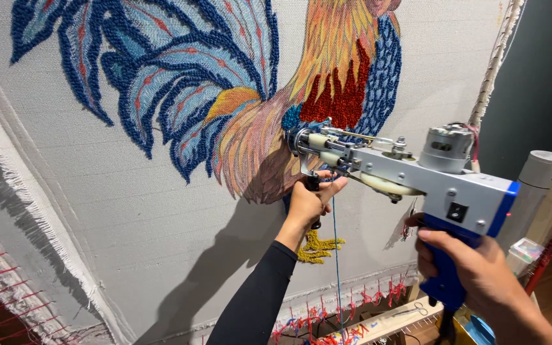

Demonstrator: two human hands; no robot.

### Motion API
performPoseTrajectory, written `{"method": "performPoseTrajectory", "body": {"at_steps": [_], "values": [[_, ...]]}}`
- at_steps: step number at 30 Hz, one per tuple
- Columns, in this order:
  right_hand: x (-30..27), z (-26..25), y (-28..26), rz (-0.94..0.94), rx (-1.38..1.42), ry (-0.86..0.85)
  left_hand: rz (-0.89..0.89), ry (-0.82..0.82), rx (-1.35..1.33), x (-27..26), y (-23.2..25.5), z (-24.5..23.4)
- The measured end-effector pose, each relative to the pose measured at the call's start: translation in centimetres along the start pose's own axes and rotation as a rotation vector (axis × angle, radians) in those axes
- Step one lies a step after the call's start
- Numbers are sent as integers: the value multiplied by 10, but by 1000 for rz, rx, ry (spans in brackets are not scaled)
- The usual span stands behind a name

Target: Use a tufting gun to create a rug with a rooster design by punching yarn into a canvas.

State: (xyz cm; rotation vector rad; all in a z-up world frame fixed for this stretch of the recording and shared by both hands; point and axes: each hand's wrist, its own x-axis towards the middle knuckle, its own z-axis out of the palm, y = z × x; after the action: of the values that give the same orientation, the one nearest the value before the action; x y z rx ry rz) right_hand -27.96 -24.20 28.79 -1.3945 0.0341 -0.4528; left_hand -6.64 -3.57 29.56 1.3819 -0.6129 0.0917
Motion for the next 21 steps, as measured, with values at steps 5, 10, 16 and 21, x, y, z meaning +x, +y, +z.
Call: {"method": "performPoseTrajectory", "body": {"at_steps": [5, 10, 16, 21], "values": [[-14, 45, -6, -58, -4, -58, -44, 19, 7, 19, -14, -16], [-26, 73, -7, 33, 78, -66, -2, 15, 104, 24, -16, -38], [-34, 87, -6, 210, 131, 69, -46, -19, 149, 16, 0, -45], [-38, 96, -8, 196, 195, 65, -61, -52, 229, 16, 5, -50]]}}
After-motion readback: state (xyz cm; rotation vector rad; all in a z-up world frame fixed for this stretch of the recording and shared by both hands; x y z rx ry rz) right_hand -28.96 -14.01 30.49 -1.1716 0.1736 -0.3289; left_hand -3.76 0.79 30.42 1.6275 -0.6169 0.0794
